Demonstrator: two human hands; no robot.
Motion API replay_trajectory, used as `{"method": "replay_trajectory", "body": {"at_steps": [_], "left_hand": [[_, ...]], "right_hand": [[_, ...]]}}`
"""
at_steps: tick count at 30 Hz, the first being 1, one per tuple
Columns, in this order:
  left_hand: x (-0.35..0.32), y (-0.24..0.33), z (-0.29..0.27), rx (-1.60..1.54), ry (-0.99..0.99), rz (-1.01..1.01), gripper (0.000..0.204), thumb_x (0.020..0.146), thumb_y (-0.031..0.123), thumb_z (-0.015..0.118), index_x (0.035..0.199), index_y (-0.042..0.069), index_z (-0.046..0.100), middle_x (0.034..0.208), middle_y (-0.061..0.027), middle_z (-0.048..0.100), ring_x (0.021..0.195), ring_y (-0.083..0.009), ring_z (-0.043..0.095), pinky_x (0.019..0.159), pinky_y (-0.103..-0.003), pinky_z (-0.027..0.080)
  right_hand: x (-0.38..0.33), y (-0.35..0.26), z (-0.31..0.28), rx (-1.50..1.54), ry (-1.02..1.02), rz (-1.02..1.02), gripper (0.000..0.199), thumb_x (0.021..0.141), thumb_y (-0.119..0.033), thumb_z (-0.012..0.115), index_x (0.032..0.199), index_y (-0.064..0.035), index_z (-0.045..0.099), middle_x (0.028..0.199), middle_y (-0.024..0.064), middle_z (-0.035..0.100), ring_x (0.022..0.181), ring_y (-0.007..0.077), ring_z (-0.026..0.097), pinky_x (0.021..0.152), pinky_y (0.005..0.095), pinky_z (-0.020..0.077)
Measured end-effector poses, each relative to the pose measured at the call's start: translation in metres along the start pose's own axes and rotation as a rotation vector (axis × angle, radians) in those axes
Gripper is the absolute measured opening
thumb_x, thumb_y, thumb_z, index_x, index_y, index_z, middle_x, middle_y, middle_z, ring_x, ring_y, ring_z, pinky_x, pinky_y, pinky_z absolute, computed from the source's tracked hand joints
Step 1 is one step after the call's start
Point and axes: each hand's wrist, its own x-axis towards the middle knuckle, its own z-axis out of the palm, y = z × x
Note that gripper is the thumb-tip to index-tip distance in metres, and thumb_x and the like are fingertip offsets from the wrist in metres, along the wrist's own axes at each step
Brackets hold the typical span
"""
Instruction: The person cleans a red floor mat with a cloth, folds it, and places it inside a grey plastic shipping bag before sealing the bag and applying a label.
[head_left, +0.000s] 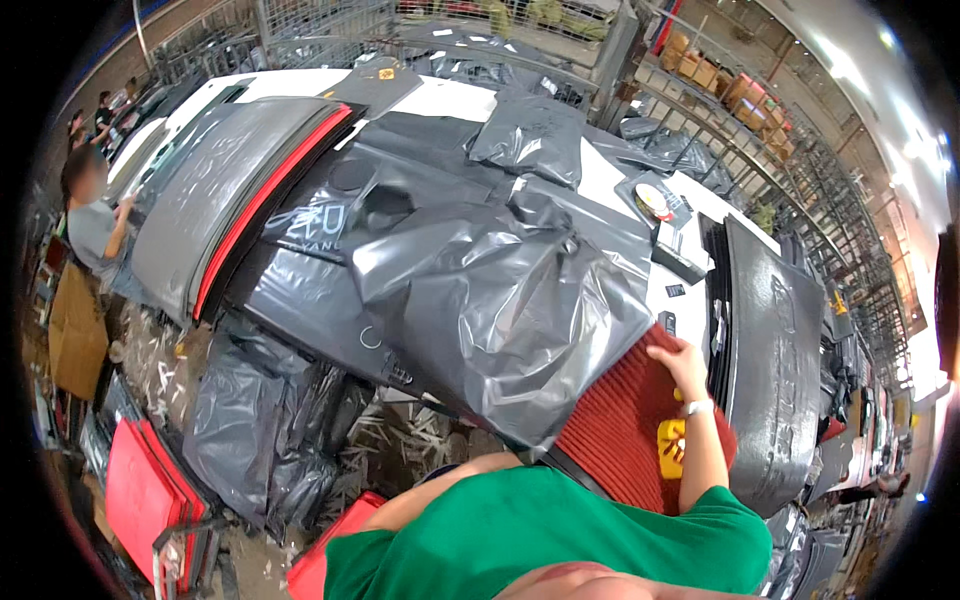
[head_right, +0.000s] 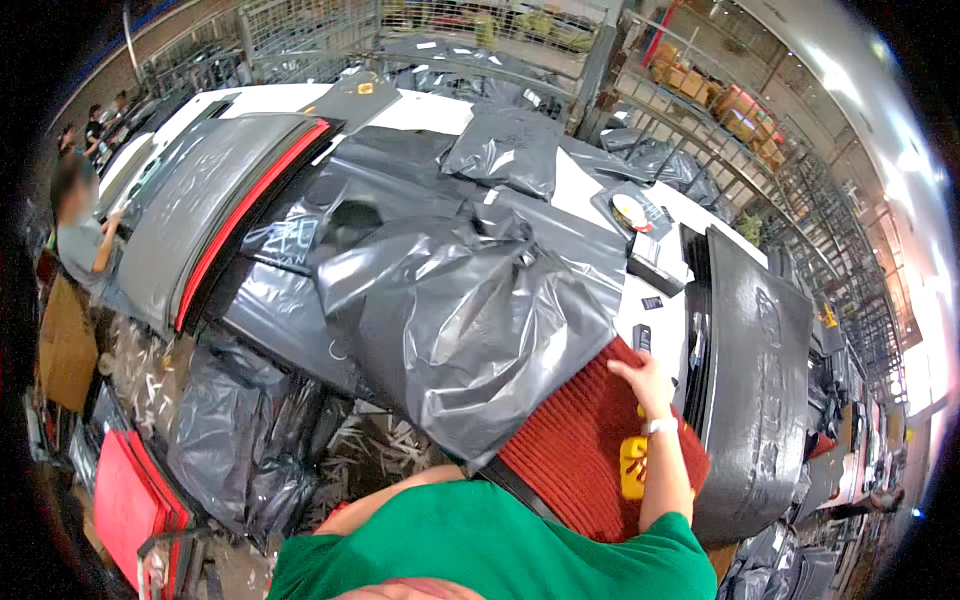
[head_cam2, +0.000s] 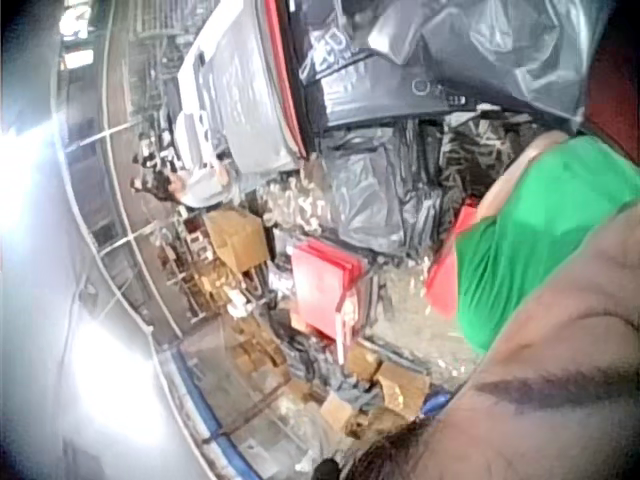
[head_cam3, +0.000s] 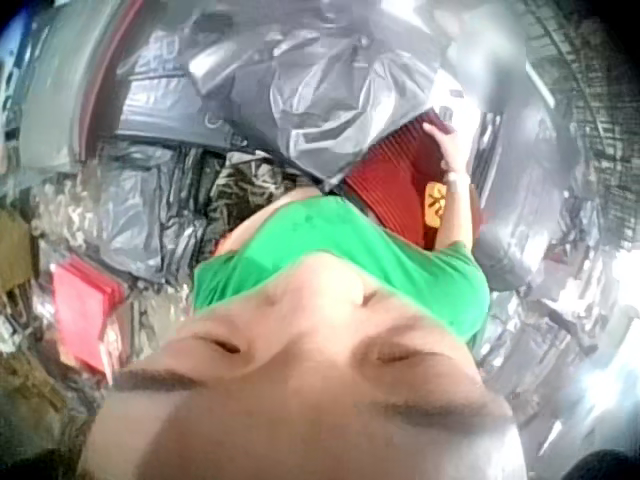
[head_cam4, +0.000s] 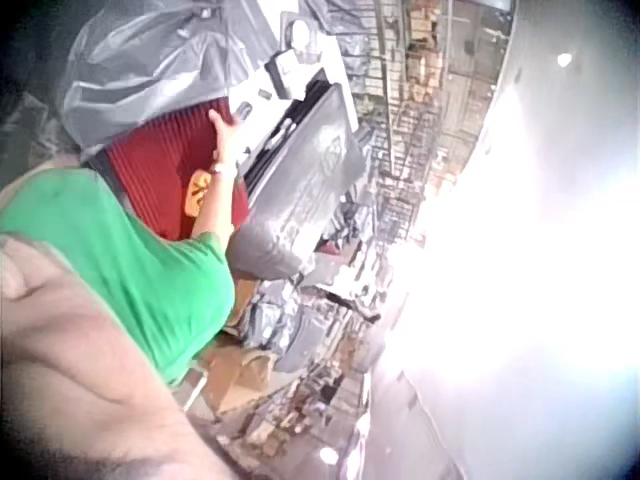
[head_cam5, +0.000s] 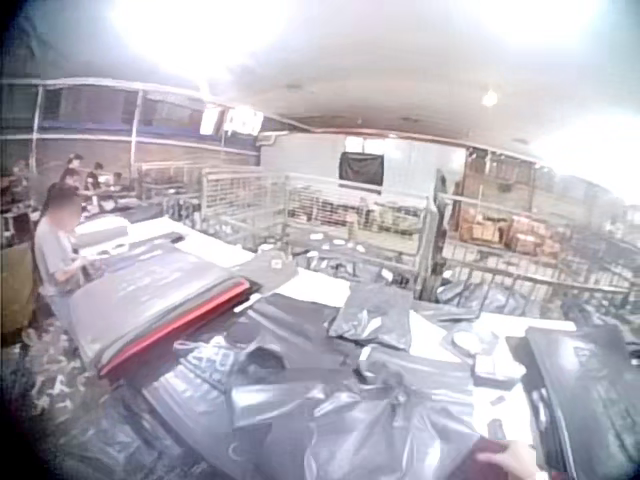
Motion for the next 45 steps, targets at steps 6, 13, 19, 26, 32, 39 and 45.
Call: {"method": "replay_trajectory", "body": {"at_steps": [6, 13, 19, 26, 32, 39, 45], "left_hand": [[0.043, 0.053, 0.040, -0.027, -0.053, 0.029, 0.056, 0.090, 0.041, 0.038, 0.131, 0.003, 0.037, 0.135, -0.0154, 0.038, 0.120, -0.0304, 0.040, 0.101, -0.040, 0.031], [0.078, 0.094, -0.031, -0.387, 0.421, 0.283, 0.053, 0.090, 0.046, 0.037, 0.118, 0.002, 0.052, 0.109, -0.0123, 0.059, 0.100, -0.0234, 0.055, 0.087, -0.038, 0.043], [0.061, 0.065, -0.138, -0.190, 0.595, 0.435, 0.048, 0.091, 0.040, 0.038, 0.114, 0.001, 0.054, 0.105, -0.0118, 0.060, 0.097, -0.0214, 0.056, 0.085, -0.036, 0.043], [0.067, 0.111, -0.235, 0.301, 0.805, 0.633, 0.042, 0.091, 0.032, 0.039, 0.109, -0.001, 0.057, 0.100, -0.0113, 0.062, 0.094, -0.0189, 0.056, 0.083, -0.033, 0.043], [0.089, 0.158, -0.195, 0.912, 1.041, 0.547, 0.022, 0.084, 0.001, 0.046, 0.099, -0.005, 0.060, 0.089, -0.0066, 0.064, 0.081, -0.0134, 0.054, 0.075, -0.027, 0.044], [-0.031, 0.087, -0.057, 0.490, 0.976, 0.467, 0.031, 0.092, 0.014, 0.038, 0.107, -0.001, 0.060, 0.103, -0.0051, 0.062, 0.092, -0.0166, 0.057, 0.080, -0.029, 0.043], [-0.034, 0.083, -0.133, 0.645, 1.116, 0.658, 0.055, 0.084, 0.017, 0.054, 0.128, -0.008, 0.035, 0.128, -0.0177, 0.045, 0.116, -0.0283, 0.042, 0.098, -0.034, 0.032]], "right_hand": [[0.109, -0.096, -0.021, -0.273, 0.171, -0.273, 0.057, 0.066, -0.058, 0.064, 0.092, -0.0068, 0.067, 0.086, 0.0163, 0.066, 0.082, 0.0300, 0.063, 0.072, 0.0387, 0.0473], [0.231, -0.121, 0.037, -0.253, 0.019, -0.095, 0.073, 0.077, -0.064, 0.050, 0.096, 0.0055, 0.061, 0.089, 0.0249, 0.063, 0.092, 0.0360, 0.061, 0.081, 0.0410, 0.0474], [0.189, 0.015, 0.155, -0.082, -0.210, -0.059, 0.063, 0.087, -0.055, 0.041, 0.105, 0.0041, 0.055, 0.109, 0.0258, 0.057, 0.101, 0.0391, 0.055, 0.088, 0.0448, 0.0418], [0.229, 0.050, 0.176, 0.142, 0.293, -0.393, 0.059, 0.070, -0.006, 0.066, 0.121, -0.0002, 0.037, 0.096, 0.0210, 0.060, 0.089, 0.0374, 0.059, 0.080, 0.0418, 0.0455], [0.318, 0.075, 0.234, 0.173, -0.039, -0.371, 0.037, 0.075, -0.004, 0.054, 0.111, 0.0013, 0.049, 0.083, 0.0245, 0.061, 0.076, 0.0394, 0.060, 0.069, 0.0455, 0.0472], [0.097, 0.132, 0.149, -0.339, -0.224, -0.453, 0.042, 0.078, -0.002, 0.045, 0.120, -0.0040, 0.048, 0.081, 0.0219, 0.062, 0.070, 0.0352, 0.062, 0.064, 0.0417, 0.0493], [0.073, 0.061, 0.091, 0.441, 0.037, -0.285, 0.035, 0.074, 0.008, 0.040, 0.104, 0.0045, 0.057, 0.085, 0.0251, 0.061, 0.074, 0.0321, 0.062, 0.067, 0.0350, 0.0458]]}}
